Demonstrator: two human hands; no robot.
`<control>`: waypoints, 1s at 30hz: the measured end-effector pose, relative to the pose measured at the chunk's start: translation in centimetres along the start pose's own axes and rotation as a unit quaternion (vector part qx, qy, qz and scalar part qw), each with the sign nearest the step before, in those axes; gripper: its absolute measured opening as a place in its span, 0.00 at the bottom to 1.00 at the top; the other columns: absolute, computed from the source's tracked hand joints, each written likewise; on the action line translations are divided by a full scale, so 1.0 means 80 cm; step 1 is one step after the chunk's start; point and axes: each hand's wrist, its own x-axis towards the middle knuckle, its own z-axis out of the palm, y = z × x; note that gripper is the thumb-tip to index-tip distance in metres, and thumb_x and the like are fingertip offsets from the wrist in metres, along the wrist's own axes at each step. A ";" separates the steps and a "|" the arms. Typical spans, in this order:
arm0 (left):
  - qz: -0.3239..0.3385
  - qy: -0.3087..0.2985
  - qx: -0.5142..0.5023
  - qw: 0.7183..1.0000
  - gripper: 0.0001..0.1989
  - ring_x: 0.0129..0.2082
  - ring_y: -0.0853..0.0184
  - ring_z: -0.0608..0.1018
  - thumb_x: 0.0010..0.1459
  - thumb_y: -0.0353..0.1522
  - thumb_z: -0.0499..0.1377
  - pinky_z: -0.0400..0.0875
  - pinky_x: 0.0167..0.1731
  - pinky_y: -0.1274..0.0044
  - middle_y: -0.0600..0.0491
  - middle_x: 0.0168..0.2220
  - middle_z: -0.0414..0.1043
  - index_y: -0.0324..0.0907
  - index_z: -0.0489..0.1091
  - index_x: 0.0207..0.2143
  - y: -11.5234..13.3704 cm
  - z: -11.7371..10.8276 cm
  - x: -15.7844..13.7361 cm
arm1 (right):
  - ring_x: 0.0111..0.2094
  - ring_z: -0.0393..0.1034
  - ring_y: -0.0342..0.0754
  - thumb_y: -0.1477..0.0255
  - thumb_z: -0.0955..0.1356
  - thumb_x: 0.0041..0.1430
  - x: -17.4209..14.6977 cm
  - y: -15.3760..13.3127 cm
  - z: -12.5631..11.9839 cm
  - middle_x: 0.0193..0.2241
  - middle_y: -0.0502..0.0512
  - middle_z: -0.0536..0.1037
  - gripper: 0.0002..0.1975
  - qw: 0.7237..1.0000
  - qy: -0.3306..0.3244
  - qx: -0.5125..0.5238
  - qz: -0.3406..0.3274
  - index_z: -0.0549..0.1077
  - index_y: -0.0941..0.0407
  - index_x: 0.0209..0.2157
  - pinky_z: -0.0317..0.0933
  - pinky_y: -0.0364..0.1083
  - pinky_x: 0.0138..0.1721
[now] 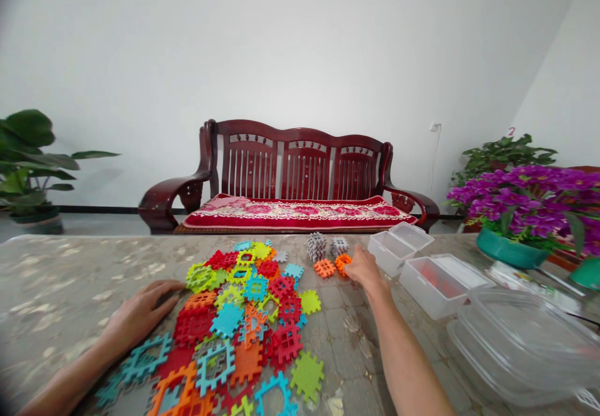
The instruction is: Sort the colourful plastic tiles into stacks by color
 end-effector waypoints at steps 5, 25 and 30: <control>-0.004 0.003 -0.002 1.000 0.20 0.51 0.58 0.77 0.59 0.42 0.50 0.69 0.54 0.69 0.52 0.50 0.77 0.50 0.77 0.46 0.002 -0.001 0.000 | 0.56 0.66 0.64 0.62 0.69 0.51 -0.018 -0.001 0.012 0.55 0.71 0.71 0.40 0.999 0.036 0.029 0.000 0.57 0.61 0.63 0.62 0.52 0.49; -0.029 -0.016 0.007 0.999 0.20 0.52 0.60 0.76 0.60 0.37 0.49 0.68 0.54 0.70 0.51 0.51 0.75 0.47 0.75 0.48 0.034 -0.021 -0.006 | 0.52 0.68 0.57 0.74 0.64 0.55 -0.053 -0.026 0.016 0.52 0.63 0.75 0.29 0.977 0.182 0.093 -0.058 0.65 0.58 0.59 0.59 0.50 0.53; -0.032 -0.015 0.001 0.999 0.18 0.51 0.59 0.76 0.60 0.36 0.50 0.67 0.53 0.69 0.50 0.51 0.75 0.47 0.76 0.47 0.037 -0.023 -0.007 | 0.43 0.73 0.50 0.73 0.64 0.55 -0.115 -0.106 0.012 0.41 0.55 0.80 0.16 0.919 0.041 0.284 -0.272 0.77 0.54 0.44 0.64 0.46 0.48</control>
